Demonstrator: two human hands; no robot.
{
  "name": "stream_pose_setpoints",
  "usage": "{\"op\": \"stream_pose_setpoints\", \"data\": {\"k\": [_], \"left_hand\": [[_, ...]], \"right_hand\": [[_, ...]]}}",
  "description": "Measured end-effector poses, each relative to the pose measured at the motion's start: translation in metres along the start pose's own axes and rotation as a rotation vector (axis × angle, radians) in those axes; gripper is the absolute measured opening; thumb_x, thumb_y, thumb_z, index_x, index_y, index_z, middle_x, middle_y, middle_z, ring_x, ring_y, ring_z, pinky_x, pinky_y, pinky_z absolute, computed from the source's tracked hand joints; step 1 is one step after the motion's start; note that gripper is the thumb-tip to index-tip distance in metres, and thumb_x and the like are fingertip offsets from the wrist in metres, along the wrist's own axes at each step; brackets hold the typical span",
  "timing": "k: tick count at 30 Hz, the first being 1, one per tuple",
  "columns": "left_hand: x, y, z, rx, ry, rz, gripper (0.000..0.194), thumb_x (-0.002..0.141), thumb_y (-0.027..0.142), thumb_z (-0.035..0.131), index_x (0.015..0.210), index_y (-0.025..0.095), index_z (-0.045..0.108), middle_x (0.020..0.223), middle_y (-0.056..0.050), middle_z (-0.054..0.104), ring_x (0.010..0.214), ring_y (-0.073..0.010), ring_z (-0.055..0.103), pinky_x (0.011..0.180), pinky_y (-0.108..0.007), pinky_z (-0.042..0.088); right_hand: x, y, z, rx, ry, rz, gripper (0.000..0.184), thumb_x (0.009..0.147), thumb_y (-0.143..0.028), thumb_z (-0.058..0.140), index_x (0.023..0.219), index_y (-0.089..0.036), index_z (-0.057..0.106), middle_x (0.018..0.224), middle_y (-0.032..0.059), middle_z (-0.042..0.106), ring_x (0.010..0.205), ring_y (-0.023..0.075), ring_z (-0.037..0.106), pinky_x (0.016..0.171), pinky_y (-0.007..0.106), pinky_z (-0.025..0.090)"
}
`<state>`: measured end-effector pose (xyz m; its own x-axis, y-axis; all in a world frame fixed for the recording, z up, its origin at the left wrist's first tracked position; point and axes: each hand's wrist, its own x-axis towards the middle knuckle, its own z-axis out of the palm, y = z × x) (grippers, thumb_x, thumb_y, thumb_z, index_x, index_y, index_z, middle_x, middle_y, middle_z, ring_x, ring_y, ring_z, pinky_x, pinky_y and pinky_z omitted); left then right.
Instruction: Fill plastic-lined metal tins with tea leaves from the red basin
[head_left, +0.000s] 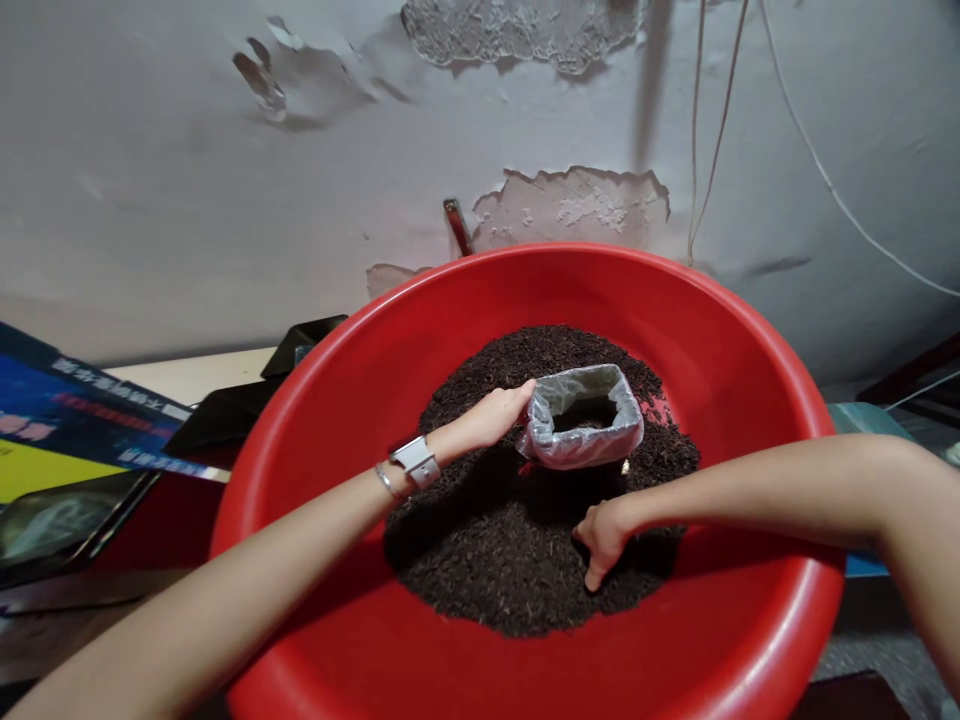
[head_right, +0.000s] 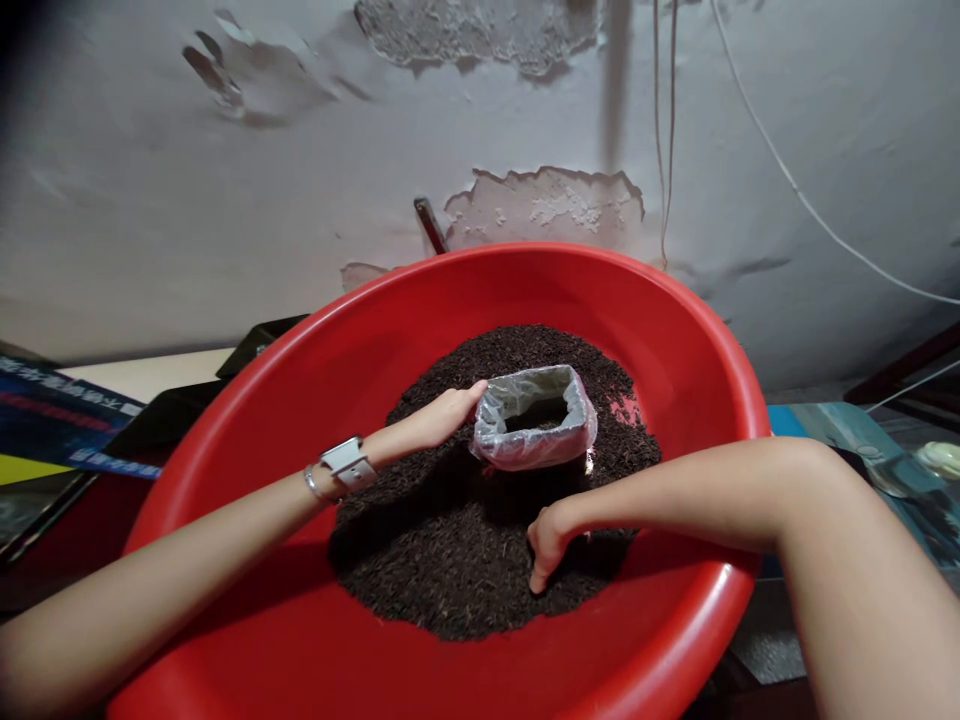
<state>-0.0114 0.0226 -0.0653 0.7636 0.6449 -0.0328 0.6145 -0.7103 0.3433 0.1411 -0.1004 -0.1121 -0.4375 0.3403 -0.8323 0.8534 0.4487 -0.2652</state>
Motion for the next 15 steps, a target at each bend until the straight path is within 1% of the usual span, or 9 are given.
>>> {"op": "stream_pose_setpoints", "data": {"k": [3,5,6,8,10,11,13,15], "left_hand": [[-0.001,0.001,0.0,-0.035,0.004,-0.011,0.029,0.092,0.025,0.016,0.085,0.015,0.042,0.066,-0.003,0.053,0.056,-0.0124,0.046,0.056,-0.024,0.04],[-0.001,0.003,-0.001,-0.063,0.014,-0.003,0.028,0.091,0.027,0.016,0.084,0.016,0.041,0.067,-0.003,0.053,0.056,-0.0122,0.047,0.056,-0.024,0.04],[-0.002,0.004,-0.001,-0.07,0.02,0.001,0.027,0.091,0.027,0.017,0.084,0.016,0.041,0.066,-0.003,0.053,0.056,-0.0121,0.046,0.055,-0.024,0.04],[-0.002,0.005,-0.001,-0.087,0.029,0.001,0.028,0.09,0.029,0.018,0.083,0.016,0.041,0.063,-0.001,0.051,0.053,-0.0118,0.044,0.053,-0.023,0.039],[-0.002,0.005,-0.001,-0.125,0.032,-0.036,0.034,0.091,0.03,0.014,0.077,0.017,0.042,0.059,0.0,0.048,0.052,-0.0119,0.043,0.052,-0.023,0.039],[-0.001,0.004,0.0,-0.141,0.032,-0.049,0.035,0.091,0.03,0.014,0.075,0.017,0.042,0.058,0.0,0.048,0.052,-0.0121,0.044,0.053,-0.024,0.04],[0.0,0.001,0.002,-0.145,0.032,-0.041,0.03,0.089,0.03,0.022,0.073,0.017,0.043,0.062,-0.002,0.052,0.056,-0.0129,0.047,0.057,-0.025,0.042],[0.001,-0.002,0.004,-0.115,0.037,0.0,0.02,0.085,0.027,0.03,0.076,0.017,0.045,0.069,-0.003,0.056,0.061,-0.014,0.05,0.061,-0.026,0.043]], "right_hand": [[-0.011,-0.014,-0.002,-0.052,0.045,0.022,0.057,0.072,-0.044,0.065,0.112,-0.003,0.062,0.109,0.0216,0.063,0.1,0.0334,0.061,0.078,0.039,0.051],[-0.023,-0.026,-0.007,-0.082,0.14,-0.014,0.054,0.075,-0.046,0.061,0.111,-0.006,0.063,0.108,0.0216,0.063,0.098,0.0342,0.061,0.076,0.042,0.052],[-0.03,-0.031,-0.011,-0.093,0.218,-0.05,0.053,0.077,-0.047,0.059,0.112,-0.008,0.062,0.107,0.0209,0.063,0.096,0.0343,0.062,0.073,0.042,0.052],[-0.047,-0.038,-0.023,-0.106,0.417,-0.13,0.05,0.079,-0.049,0.055,0.113,-0.012,0.06,0.101,0.0188,0.065,0.091,0.0331,0.064,0.068,0.041,0.051],[-0.063,-0.038,-0.038,-0.116,0.636,-0.182,0.045,0.081,-0.047,0.052,0.112,-0.015,0.057,0.092,0.0157,0.067,0.084,0.0303,0.065,0.064,0.038,0.05],[-0.071,-0.036,-0.046,-0.121,0.741,-0.182,0.041,0.082,-0.046,0.051,0.11,-0.015,0.056,0.088,0.0141,0.067,0.08,0.0284,0.065,0.063,0.036,0.049],[-0.085,-0.027,-0.063,-0.131,0.936,-0.116,0.036,0.084,-0.043,0.049,0.108,-0.016,0.053,0.084,0.0117,0.067,0.076,0.0252,0.064,0.062,0.033,0.047],[-0.096,-0.015,-0.079,-0.147,1.09,0.015,0.035,0.086,-0.042,0.045,0.108,-0.016,0.051,0.084,0.011,0.066,0.076,0.0242,0.063,0.062,0.031,0.045]]}}
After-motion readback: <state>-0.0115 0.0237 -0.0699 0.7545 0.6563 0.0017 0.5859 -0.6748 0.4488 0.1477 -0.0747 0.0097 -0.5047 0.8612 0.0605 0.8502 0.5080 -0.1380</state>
